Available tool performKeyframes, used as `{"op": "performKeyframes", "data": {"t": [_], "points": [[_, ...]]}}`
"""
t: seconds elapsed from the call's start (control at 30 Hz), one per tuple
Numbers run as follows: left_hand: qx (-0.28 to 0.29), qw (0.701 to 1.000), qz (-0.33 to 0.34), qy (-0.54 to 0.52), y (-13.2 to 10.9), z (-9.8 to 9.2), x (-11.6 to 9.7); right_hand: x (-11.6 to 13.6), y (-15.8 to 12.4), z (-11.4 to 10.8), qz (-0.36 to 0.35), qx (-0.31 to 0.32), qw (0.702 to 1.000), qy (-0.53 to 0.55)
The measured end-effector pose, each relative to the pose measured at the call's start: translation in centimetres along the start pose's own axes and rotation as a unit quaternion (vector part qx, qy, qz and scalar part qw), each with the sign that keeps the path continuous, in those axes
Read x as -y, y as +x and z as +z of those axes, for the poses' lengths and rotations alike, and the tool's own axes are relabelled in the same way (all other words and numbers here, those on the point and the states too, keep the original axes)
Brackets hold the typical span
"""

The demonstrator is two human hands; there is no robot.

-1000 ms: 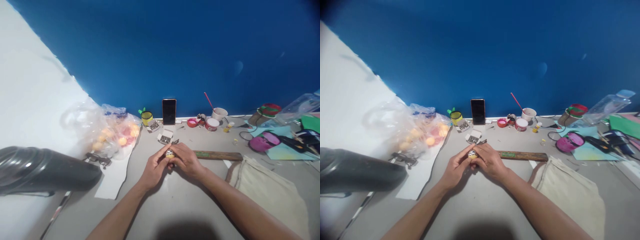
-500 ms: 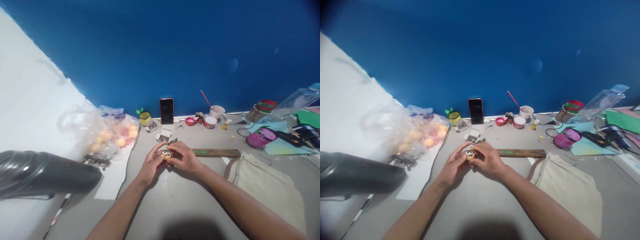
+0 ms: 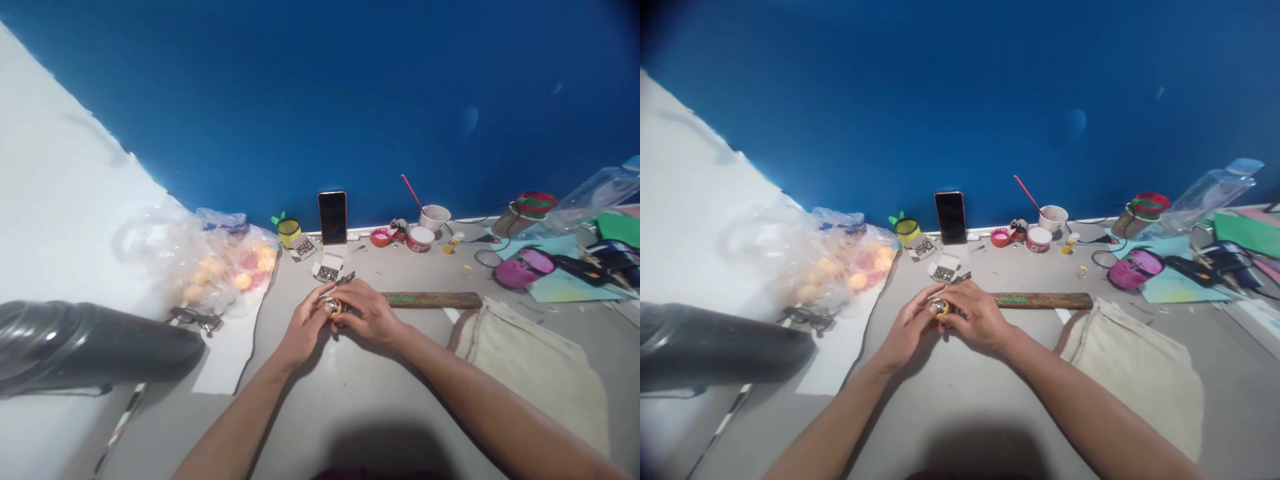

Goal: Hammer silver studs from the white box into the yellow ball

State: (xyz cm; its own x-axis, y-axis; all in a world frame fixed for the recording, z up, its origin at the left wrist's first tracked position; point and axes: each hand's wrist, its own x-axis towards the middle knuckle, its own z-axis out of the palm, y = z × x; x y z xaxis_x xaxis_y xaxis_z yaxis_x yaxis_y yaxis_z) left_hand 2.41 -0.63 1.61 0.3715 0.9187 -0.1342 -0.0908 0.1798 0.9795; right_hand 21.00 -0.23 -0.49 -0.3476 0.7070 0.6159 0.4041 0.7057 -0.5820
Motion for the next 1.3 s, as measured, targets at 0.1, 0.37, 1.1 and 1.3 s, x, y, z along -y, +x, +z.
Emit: {"op": "performKeyframes", "data": {"t": [0.1,0.37,1.1,1.3], "points": [[0.001,1.000,0.008,0.015,0.0,0.0,0.0,0.0,0.1,-0.1,-0.005,0.004,1.000,0.007],[-0.023,0.997,0.023,0.076,-0.3,0.4,0.0,-0.3,-0.1,-0.2,-0.006,0.023,1.000,0.014],[-0.078,0.990,0.058,0.101,-0.5,1.1,0.8,0.0,-1.0,1.2,-0.029,-0.044,0.998,-0.036],[-0.072,0.989,0.069,0.114,-0.7,1.3,0.3,0.1,-1.2,1.2,-0.062,-0.054,0.995,-0.056]]}}
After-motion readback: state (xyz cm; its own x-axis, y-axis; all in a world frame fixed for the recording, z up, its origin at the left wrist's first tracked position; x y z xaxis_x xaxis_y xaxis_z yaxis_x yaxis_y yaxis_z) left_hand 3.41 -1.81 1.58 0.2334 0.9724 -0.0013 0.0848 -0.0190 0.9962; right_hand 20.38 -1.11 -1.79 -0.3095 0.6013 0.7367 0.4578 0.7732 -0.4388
